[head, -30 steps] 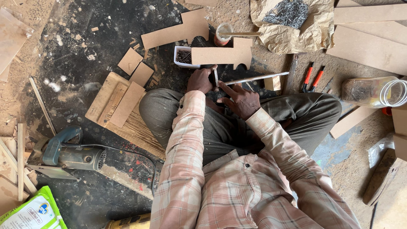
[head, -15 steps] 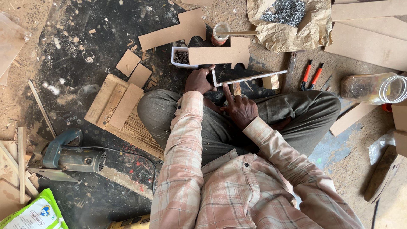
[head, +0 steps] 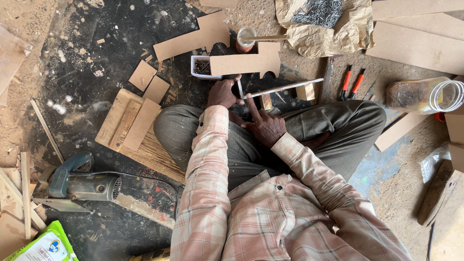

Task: The person assembles small wooden parts by hammering nails into them. They pick up pieces, align them, and use a hammer to drive nails, occasionally applying glue to joints before joining them.

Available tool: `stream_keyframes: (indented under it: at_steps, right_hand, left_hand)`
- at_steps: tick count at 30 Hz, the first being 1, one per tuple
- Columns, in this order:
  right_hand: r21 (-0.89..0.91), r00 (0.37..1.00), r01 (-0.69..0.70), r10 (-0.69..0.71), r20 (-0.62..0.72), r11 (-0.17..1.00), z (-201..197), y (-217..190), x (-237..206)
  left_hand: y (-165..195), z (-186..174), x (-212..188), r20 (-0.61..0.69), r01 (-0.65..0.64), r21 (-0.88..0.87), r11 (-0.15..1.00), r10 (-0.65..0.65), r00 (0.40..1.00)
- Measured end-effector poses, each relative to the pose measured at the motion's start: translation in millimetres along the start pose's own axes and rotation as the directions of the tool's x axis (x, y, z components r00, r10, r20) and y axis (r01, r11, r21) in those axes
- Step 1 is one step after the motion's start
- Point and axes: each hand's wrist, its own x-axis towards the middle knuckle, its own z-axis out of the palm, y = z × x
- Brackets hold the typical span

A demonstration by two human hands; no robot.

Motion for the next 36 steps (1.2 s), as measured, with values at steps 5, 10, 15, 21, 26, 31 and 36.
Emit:
stream_keyframes:
  at_steps: [5,10,15,21,26,31,36]
  right_hand:
    - [-0.03,0.994,-0.111,0.111,-0.008,0.993,-1,5,0]
    - [-0.067,0.999,-0.032,0.034,0.028,0.997,-1,2,-3]
    - [-0.031,0.998,-0.058,0.058,0.013,0.998,-7,0,-2]
    - [-0.095,0.985,-0.168,0.171,0.023,0.981,-20,21,-3]
    - [-0.062,0.967,-0.252,0.253,0.007,0.966,-28,41,-9]
    - [-0.131,0.958,-0.275,0.283,0.05,0.952,-27,42,-12]
    - [0.016,0.939,-0.337,0.337,-0.063,0.941,-29,52,-16]
  left_hand:
    - [-4,5,4,-0.009,-0.043,0.015,0.999,0.043,0.999]
    - [-7,9,5,-0.045,-0.089,-0.013,0.996,0.088,0.995]
    - [-5,7,3,-0.024,-0.044,-0.009,0.999,0.044,0.999]
    - [-5,4,0,-0.038,-0.117,-0.039,0.992,0.116,0.993]
    - [-5,5,-1,-0.049,-0.106,-0.037,0.994,0.104,0.993]
    - [-5,4,-2,-0.031,-0.106,-0.032,0.994,0.105,0.994]
    - [-4,3,-1,-0.037,-0.108,-0.022,0.994,0.107,0.994]
